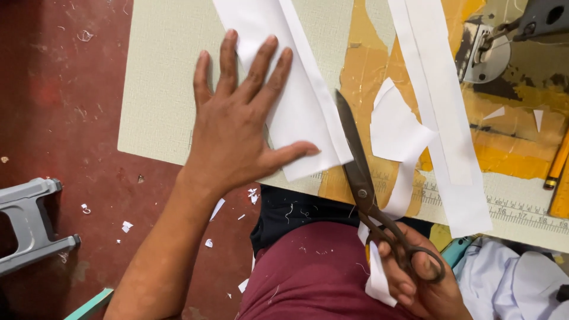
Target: Cutting and preparing white fabric strips using scissors at a sewing workstation
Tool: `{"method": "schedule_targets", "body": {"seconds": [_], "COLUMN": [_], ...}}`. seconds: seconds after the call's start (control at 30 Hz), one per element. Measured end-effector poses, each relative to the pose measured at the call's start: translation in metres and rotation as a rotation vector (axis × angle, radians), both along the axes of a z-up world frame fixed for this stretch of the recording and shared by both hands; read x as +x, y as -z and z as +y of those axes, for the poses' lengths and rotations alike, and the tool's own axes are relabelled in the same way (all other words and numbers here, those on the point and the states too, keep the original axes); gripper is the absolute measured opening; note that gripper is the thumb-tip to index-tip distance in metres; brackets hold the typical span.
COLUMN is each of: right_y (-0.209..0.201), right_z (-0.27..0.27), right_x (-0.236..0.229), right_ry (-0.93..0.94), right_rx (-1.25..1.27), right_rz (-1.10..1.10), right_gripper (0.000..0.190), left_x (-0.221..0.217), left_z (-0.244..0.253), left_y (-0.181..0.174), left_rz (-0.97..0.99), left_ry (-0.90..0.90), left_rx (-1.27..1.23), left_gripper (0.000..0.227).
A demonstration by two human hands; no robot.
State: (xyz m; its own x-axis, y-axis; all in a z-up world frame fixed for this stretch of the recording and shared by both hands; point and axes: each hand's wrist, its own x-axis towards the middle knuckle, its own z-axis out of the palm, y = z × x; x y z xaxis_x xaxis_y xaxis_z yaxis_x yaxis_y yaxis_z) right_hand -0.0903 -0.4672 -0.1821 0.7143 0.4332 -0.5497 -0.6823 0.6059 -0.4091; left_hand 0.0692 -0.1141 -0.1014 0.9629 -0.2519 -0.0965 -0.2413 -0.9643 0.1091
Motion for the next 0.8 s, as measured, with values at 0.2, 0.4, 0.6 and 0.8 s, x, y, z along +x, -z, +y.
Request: {"method": "schedule_targets", "body": {"seconds": [0.2,0.4,0.6,0.8], "right_y": [-0.02,-0.03,-0.037,-0.047], "right_z": [0.038,0.045,0.056,0.076], "right_x": [0.027,0.033,0.054,0.088], "right_ry": [-0.05,-0.002,0.018,-0.02], "right_rx": [0.288,0.016,0.228,0.093], "right_rz": [-0.234,-0.155,-0.139,-0.079], "right_gripper": [0.052,0.051,0.048,0.045], "left_x": [-0.022,-0.026,-0.027,-0.026], "left_z": [-0.011,-0.01,-0.009,-0.008], "left_y": [0.0,0.0,-0.001,0.001], "left_rz": [-0.088,-0.116,-0.12,-0.122], "left_ry": [0.046,0.04,0.045,0.02], "left_rx": [-0.054,-0.078,-0.087,-0.113], "left_gripper": [0.116,0.116,0.12,0.124]}}
